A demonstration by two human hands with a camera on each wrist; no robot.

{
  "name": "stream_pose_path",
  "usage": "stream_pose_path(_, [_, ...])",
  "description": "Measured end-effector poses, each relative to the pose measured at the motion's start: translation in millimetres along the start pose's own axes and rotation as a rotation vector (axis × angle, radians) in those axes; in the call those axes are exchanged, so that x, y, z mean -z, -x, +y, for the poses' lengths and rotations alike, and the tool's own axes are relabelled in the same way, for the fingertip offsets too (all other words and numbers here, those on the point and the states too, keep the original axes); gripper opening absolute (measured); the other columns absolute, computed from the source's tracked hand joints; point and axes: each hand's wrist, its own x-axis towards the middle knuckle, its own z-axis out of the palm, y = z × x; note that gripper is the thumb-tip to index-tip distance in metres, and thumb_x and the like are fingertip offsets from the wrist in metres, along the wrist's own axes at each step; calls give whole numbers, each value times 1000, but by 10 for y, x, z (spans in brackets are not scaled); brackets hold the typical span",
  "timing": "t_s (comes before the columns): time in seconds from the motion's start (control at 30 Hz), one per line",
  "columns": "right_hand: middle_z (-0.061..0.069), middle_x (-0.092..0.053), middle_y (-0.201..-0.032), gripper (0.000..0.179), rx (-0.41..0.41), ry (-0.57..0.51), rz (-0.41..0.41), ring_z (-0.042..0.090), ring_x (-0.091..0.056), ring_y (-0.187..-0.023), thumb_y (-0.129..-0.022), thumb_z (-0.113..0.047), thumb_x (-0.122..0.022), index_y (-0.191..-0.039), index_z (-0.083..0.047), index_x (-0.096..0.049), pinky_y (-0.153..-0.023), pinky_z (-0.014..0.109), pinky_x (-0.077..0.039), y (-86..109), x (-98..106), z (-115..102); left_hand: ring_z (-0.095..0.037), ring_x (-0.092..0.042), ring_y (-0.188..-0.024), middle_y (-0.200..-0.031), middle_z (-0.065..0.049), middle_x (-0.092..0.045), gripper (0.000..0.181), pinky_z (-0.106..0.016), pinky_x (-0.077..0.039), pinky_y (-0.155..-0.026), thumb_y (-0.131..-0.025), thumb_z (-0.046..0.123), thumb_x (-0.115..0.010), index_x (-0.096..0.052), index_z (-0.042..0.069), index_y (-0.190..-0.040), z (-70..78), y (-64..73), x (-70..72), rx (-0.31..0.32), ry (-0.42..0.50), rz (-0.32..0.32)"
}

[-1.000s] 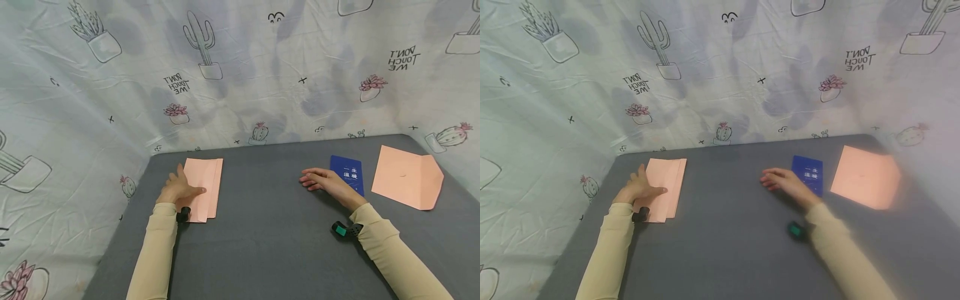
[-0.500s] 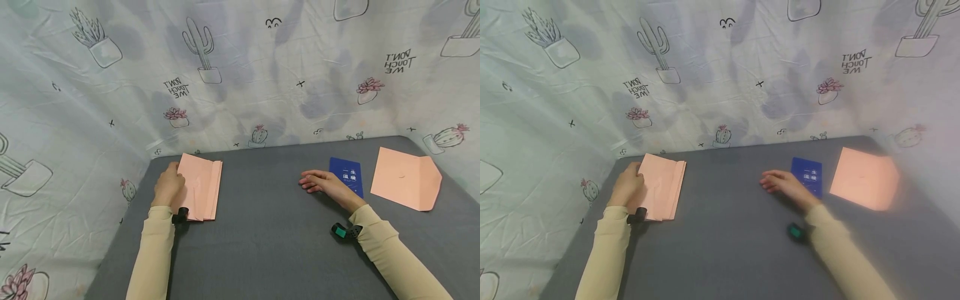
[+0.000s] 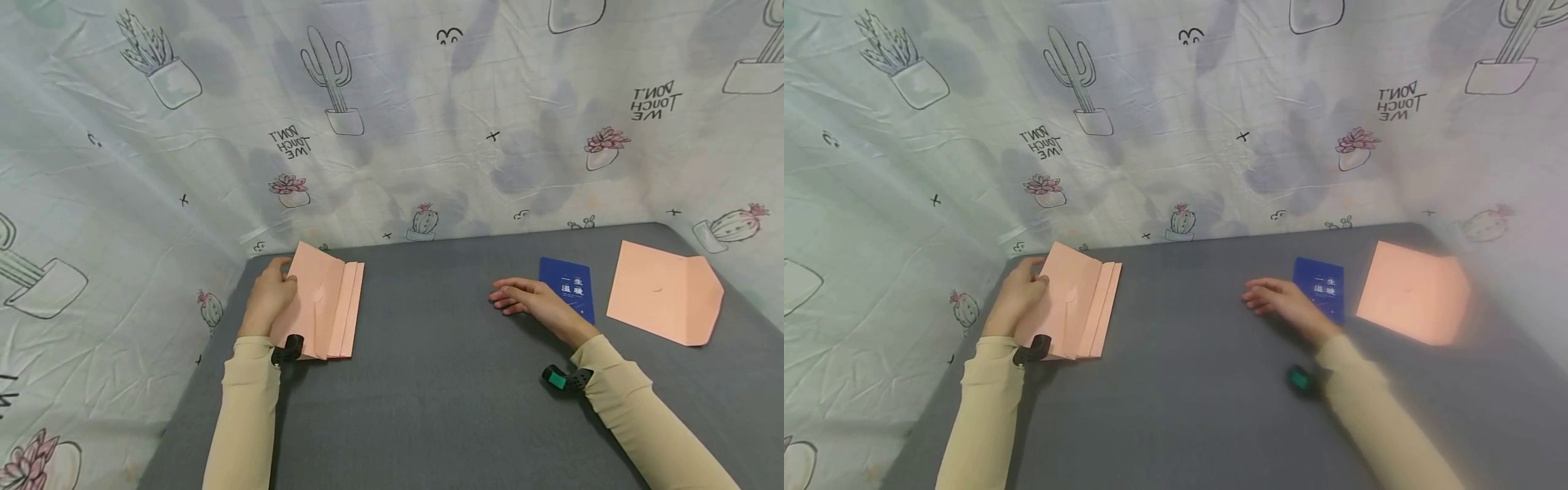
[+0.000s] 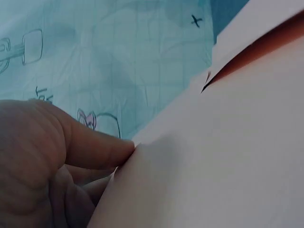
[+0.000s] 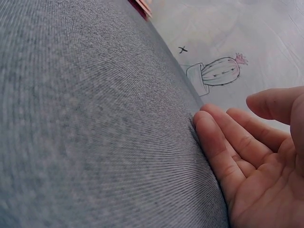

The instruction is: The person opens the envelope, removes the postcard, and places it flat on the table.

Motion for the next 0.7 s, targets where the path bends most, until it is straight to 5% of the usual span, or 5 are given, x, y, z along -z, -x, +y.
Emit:
stream_pose_path(0.2, [26,-59,-140,48,-3,-5,10,5,-67,-111,-111,-29,-42,-148,2,-45,-91,21,-56,-9,4,17,-12,-35,-52,-65,1,-41,54,-29,-34,-53,-103,11,-38,-33,-2,-155,-68,-16,72,-1,61,-8])
stream_pose_path(0.4, [26,-60,-138,48,1,-5,23,6,-68,-110,-111,-29,-43,-147,1,-46,-90,22,-56,-21,-8,31,-15,-40,-58,-72,-3,-49,52,-31,-36,-58,-103,12,-40,-39,-2,-153,-24,49,117,-53,94,73])
stream_pose_path(0.7, [25,-62,-136,47,3,-2,41,5,-68,-107,-110,-29,-43,-146,2,-47,-89,22,-57,-20,-10,36,-9,-29,-47,-56,7,-35,49,-27,-31,-48,-104,14,-41,-42,4,-152,32,38,86,-53,182,159])
